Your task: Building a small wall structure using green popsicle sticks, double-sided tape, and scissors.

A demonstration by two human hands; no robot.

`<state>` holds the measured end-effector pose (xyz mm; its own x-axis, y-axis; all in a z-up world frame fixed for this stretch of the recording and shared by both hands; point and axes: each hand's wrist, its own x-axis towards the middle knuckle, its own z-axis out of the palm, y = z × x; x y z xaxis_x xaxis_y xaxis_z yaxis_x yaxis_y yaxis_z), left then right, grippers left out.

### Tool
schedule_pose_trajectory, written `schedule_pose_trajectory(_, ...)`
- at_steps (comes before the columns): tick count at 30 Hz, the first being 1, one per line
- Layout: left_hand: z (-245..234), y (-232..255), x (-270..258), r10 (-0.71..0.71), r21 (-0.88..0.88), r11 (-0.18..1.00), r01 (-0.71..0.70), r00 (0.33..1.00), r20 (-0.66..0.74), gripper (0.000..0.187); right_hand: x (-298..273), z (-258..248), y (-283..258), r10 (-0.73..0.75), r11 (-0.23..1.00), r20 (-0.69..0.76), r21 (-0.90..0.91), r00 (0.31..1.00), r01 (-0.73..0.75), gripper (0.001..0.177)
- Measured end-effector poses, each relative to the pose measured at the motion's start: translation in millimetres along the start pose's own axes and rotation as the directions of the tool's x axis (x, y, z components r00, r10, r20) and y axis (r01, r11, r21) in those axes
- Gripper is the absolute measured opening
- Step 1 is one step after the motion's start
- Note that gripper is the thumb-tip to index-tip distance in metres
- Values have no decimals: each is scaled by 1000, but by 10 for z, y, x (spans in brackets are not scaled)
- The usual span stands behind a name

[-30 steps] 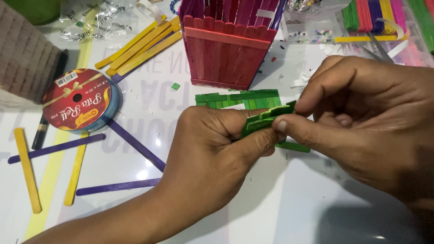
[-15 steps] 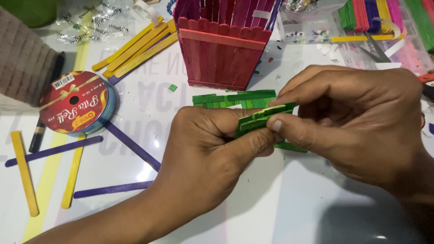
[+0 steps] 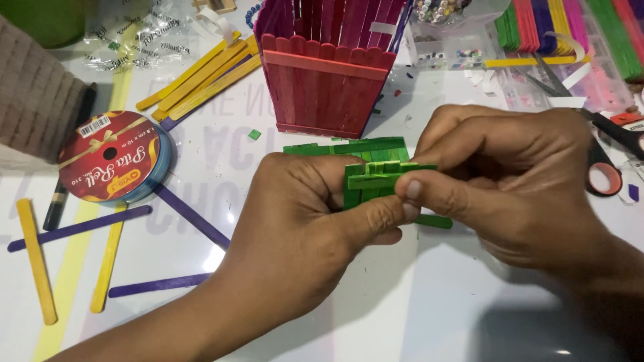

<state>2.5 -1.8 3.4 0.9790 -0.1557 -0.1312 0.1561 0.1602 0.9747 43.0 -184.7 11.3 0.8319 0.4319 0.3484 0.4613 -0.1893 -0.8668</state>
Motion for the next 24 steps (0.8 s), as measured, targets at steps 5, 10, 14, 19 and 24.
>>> schedule_pose_trajectory(5, 8, -40, 1, -28, -25, 999, 28, 1000, 6, 11, -72, 36, 203, 13, 973, -49, 232, 999, -1, 12)
schedule_pose_trajectory(10, 17, -3, -22, -5, 38, 999, 5, 1000, -1, 9, -40, 24, 236, 6, 937, 26, 350, 1000, -15, 11)
schedule_pose_trajectory(14, -7, 47, 31, -53, 11, 999, 53, 998, -25, 16, 7, -19, 240, 136, 866, 77, 475, 988, -156, 10)
schedule_pose_trajectory(19, 4, 19, 62, -169, -39, 985, 168, 986, 0, 17, 13, -120, 371, 308, 769, 173, 534, 935, -352, 51)
schedule_pose_trajectory(24, -13, 10, 80, -152, -92, 984, 151, 988, 4, 21, 70, -201, 286, 273, 762, 169, 563, 947, -320, 56)
